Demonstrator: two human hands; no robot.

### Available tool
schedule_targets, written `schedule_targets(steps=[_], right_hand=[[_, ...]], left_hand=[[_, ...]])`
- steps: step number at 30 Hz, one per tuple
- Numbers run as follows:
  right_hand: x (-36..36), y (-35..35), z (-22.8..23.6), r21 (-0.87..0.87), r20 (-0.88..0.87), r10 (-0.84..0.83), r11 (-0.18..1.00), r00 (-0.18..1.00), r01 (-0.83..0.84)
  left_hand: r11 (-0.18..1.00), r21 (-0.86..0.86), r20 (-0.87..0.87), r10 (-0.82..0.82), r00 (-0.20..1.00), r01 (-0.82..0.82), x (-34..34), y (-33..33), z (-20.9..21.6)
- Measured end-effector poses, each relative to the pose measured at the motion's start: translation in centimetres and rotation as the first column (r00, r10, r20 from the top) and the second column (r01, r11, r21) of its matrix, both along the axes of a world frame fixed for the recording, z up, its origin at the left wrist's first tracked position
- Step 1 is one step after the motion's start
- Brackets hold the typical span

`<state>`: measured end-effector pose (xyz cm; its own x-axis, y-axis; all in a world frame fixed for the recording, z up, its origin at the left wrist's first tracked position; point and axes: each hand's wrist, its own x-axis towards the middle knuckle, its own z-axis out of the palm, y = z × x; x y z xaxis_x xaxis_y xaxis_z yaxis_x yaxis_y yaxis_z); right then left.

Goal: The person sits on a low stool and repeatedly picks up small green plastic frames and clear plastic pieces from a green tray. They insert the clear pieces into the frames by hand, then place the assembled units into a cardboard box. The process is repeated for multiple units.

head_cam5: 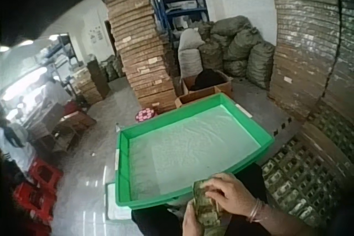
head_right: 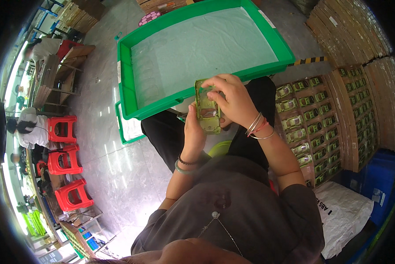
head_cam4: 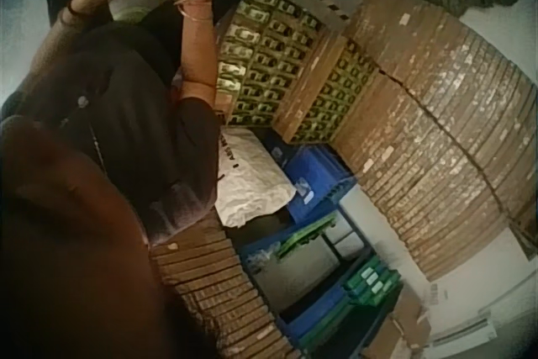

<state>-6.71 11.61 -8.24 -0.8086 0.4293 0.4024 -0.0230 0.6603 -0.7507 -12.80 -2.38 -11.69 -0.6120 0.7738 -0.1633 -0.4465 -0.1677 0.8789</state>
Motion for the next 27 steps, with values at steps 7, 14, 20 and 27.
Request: schedule_targets(steps=[7, 14, 20, 27], right_hand=[[-0.7, -0.1, -1.1, 0.036, -0.002, -0.017, 0.999, 1.000, 0.017], [-1.2, -0.2, -1.4, 0.101, -0.068, -0.008, 0.995, 0.998, 0.015], [-1.3, -0.6, -1.6, 0.027, -0.086, -0.009, 1.000, 0.996, 0.012], [-1.7, -0.6, -2.3, 0.247, -0.069, 0.018, 0.969, 0.997, 0.000]], left_hand=[[1.000, -0.018, -0.073, 0.011, 0.997, -0.012, -0.2, 0.0, -0.8], [0.999, -0.030, -0.089, 0.022, 0.996, -0.024, -0.4, 0.1, -0.8], [0.996, -0.060, -0.125, 0.063, 0.990, -0.071, 0.1, 0.4, -0.4], [0.993, -0.095, -0.099, 0.067, 0.993, -0.077, 0.2, 0.2, -0.6]])
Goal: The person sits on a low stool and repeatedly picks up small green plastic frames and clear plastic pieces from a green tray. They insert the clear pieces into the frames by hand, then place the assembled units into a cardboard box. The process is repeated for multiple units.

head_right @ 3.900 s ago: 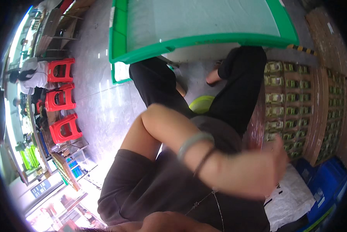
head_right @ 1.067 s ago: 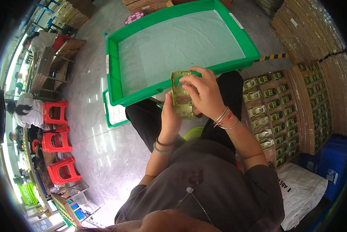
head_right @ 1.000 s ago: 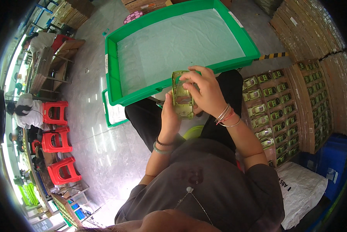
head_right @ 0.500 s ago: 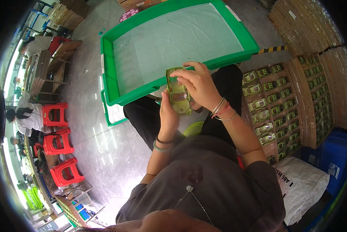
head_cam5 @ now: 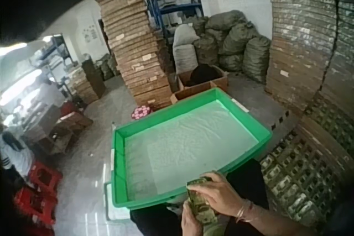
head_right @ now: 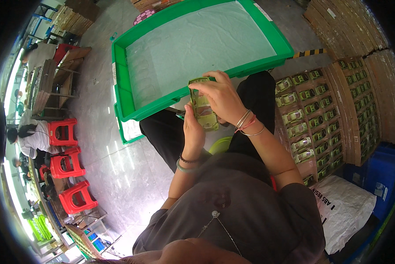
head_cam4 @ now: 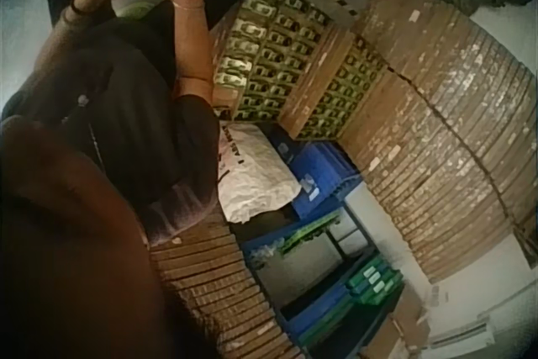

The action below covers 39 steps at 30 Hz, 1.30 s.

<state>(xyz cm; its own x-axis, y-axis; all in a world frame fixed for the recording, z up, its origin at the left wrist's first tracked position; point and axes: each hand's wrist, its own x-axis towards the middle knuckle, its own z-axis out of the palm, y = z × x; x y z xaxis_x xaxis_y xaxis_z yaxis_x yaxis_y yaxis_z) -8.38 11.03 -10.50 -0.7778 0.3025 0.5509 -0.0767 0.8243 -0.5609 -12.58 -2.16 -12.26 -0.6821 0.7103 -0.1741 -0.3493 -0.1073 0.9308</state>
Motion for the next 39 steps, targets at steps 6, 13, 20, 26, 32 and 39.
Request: schedule_targets(steps=[6, 13, 20, 26, 32, 39], right_hand=[[-0.4, -0.6, -1.1, -0.073, -0.150, -0.090, 0.994, 0.985, 0.080], [0.0, -1.5, -1.4, 0.078, -0.127, -0.175, 0.980, 0.976, 0.185], [0.4, -2.0, -2.1, -0.010, -0.119, -0.210, 0.978, 0.971, 0.210], [0.7, -2.0, -1.0, 0.096, -0.092, -0.277, 0.954, 0.956, 0.285], [0.5, -1.8, -1.2, 0.025, -0.058, -0.260, 0.965, 0.964, 0.262], [0.8, -1.3, -0.5, 0.062, 0.026, -0.187, 0.981, 0.982, 0.185]], left_hand=[[0.999, -0.024, -0.064, 0.044, 0.997, -0.045, -0.2, 0.0, -0.7], [0.998, 0.006, -0.232, 0.069, 0.970, -0.069, -0.4, 0.3, -1.7], [0.999, 0.008, -0.254, 0.054, 0.966, -0.053, -0.4, 0.4, -1.6], [0.999, 0.037, -0.186, 0.036, 0.982, -0.029, -0.2, 0.4, -1.6], [0.998, 0.057, -0.175, 0.027, 0.984, -0.017, 0.0, 0.4, -2.1], [1.000, 0.014, -0.156, -0.001, 0.988, 0.003, 0.1, 0.2, -1.5]])
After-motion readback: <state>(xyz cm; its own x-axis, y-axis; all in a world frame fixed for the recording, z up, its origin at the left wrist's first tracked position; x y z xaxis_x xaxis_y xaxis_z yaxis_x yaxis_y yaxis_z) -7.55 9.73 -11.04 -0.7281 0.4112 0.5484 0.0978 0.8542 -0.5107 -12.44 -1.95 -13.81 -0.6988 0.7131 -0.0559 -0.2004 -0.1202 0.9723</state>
